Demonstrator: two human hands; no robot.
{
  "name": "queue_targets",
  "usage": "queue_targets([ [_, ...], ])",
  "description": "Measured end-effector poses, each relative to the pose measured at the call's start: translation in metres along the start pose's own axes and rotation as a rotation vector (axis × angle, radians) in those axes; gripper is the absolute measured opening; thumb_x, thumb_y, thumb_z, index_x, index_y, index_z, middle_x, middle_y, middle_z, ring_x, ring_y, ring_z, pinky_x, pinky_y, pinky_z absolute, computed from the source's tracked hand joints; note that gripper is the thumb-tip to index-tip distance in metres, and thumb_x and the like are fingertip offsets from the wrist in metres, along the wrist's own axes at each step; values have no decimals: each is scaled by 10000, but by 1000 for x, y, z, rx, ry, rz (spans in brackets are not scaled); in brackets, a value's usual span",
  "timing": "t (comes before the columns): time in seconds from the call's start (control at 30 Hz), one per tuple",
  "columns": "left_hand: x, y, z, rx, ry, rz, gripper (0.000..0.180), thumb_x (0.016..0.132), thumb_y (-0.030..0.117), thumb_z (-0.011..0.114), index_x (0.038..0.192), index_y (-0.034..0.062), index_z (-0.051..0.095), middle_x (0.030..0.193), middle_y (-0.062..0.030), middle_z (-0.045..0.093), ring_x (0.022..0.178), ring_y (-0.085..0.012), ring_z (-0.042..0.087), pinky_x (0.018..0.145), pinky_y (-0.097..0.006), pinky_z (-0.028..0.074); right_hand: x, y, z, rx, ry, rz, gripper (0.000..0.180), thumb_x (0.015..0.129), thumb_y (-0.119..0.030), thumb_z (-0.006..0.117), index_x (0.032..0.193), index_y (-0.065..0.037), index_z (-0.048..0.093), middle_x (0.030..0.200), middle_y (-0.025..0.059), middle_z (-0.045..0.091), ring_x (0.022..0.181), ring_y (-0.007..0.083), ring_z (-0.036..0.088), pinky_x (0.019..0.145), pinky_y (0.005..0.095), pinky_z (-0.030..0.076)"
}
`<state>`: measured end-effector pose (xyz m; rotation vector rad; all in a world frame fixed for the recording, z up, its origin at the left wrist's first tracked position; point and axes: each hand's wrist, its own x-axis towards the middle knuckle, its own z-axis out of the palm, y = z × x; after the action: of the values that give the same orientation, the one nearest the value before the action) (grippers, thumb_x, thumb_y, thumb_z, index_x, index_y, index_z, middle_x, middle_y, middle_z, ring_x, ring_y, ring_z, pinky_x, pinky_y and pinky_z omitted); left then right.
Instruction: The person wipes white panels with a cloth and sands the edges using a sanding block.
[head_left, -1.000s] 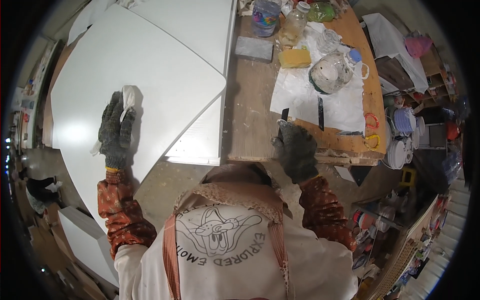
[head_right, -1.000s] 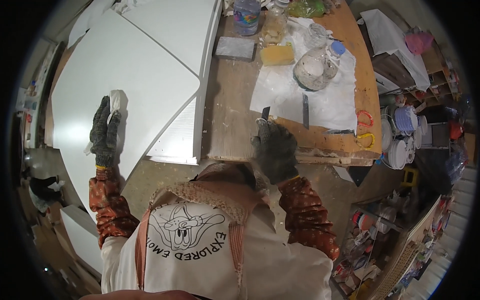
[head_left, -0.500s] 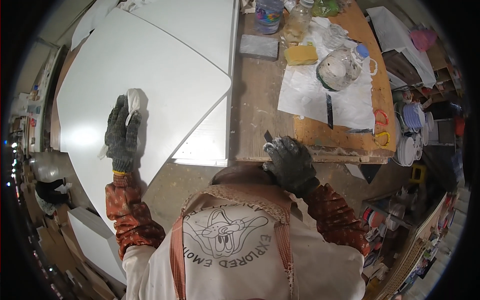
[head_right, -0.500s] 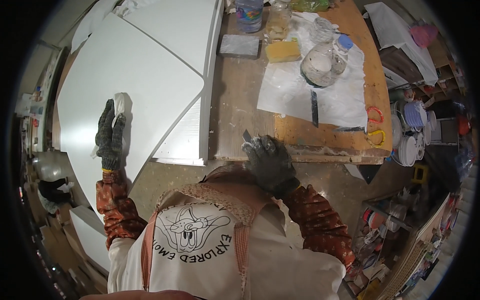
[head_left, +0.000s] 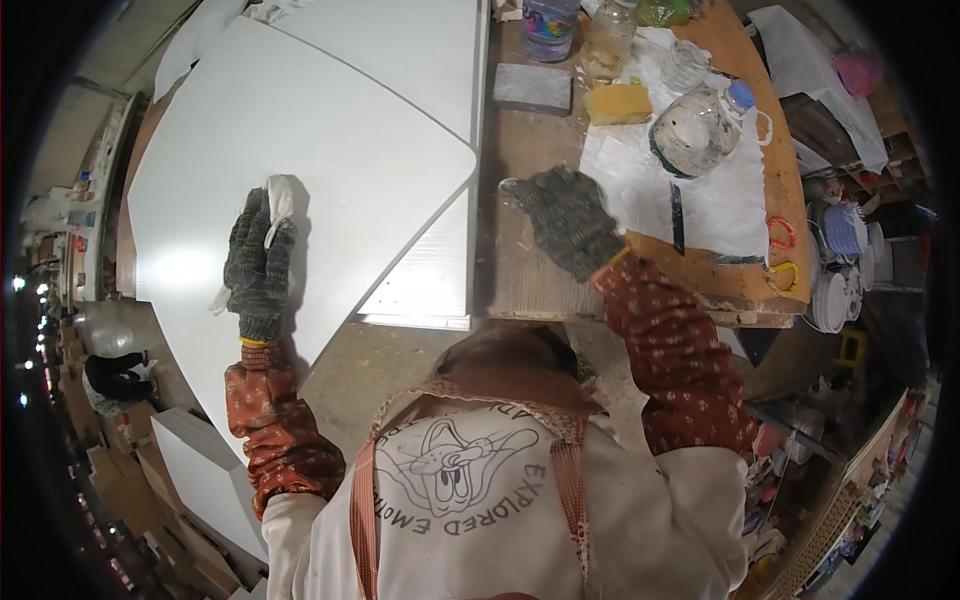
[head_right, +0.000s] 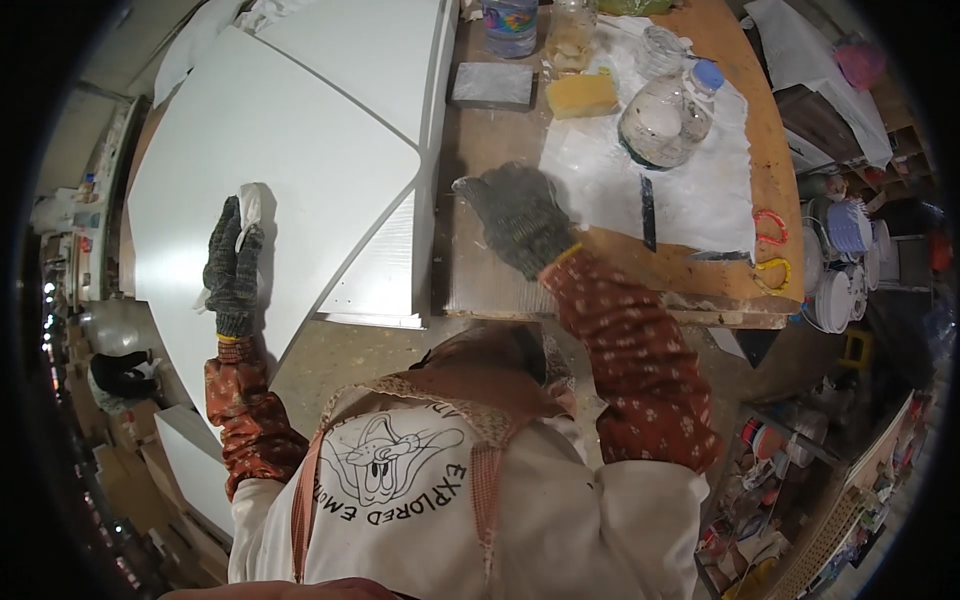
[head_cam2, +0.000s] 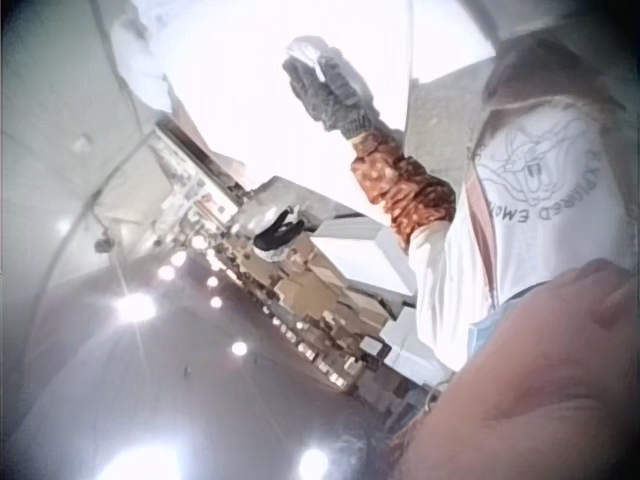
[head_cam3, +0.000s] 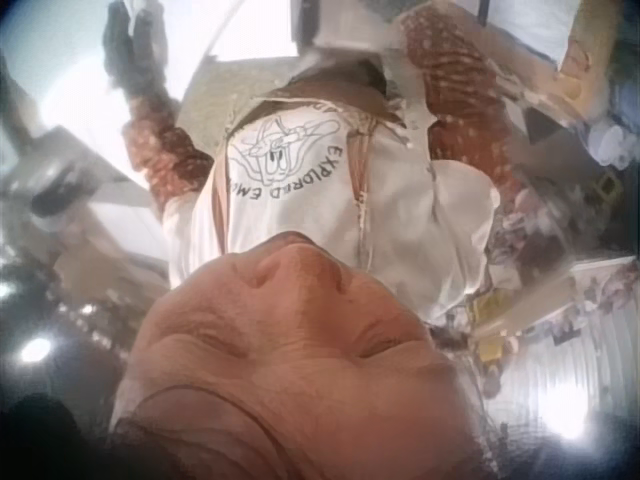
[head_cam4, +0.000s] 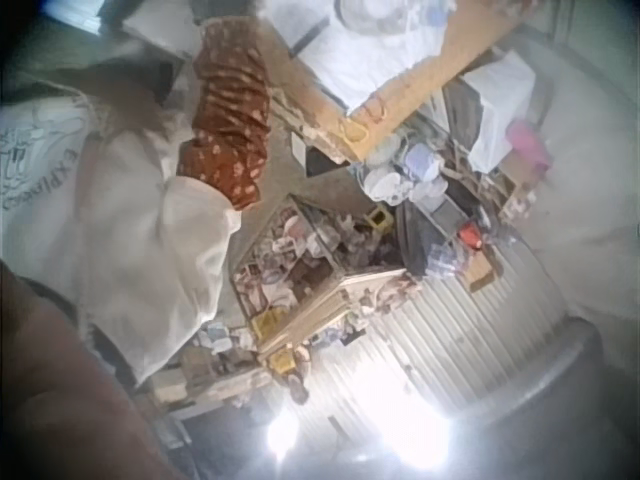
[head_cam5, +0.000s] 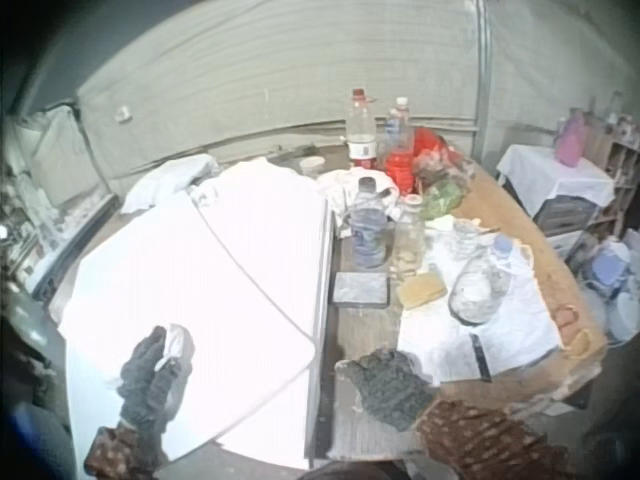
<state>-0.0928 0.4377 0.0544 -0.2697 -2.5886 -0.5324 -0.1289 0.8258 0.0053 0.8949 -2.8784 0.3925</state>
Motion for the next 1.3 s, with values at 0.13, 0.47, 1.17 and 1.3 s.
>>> queue_targets([
  [0.13,-4,-8,3,-11,7,34,411,921,192,612,1292,19,575,1352,-177,554,1236,-353,527,1048,-428,416,20,-8,4,-46,-175,15,461,780,-99,657,1231,-171,594,1010,72,622,959,274,580,882,438,460],
  [0.47,-2,-11,4,97,-42,-18,446,939,280,573,1315,40,561,1358,-195,540,1253,-350,513,1055,-429,405,-36,-36,24,-65,-203,-83,500,759,-119,616,1254,-181,588,1064,64,605,1034,278,548,911,472,427],
  [1.17,3,5,6,303,-185,83,498,941,380,535,1372,130,524,1436,-128,480,1260,-360,490,1092,-463,355,-138,-123,-52,220,87,59,288,867,-72,591,1148,-116,642,1075,107,647,978,312,615,836,427,504],
  [1.3,1,12,-4,270,-209,6,508,946,376,530,1394,137,497,1445,-122,469,1267,-366,480,1084,-469,365,-45,-143,-43,576,509,-60,244,931,-65,539,1158,-70,627,1067,152,642,938,315,625,806,397,521],
])
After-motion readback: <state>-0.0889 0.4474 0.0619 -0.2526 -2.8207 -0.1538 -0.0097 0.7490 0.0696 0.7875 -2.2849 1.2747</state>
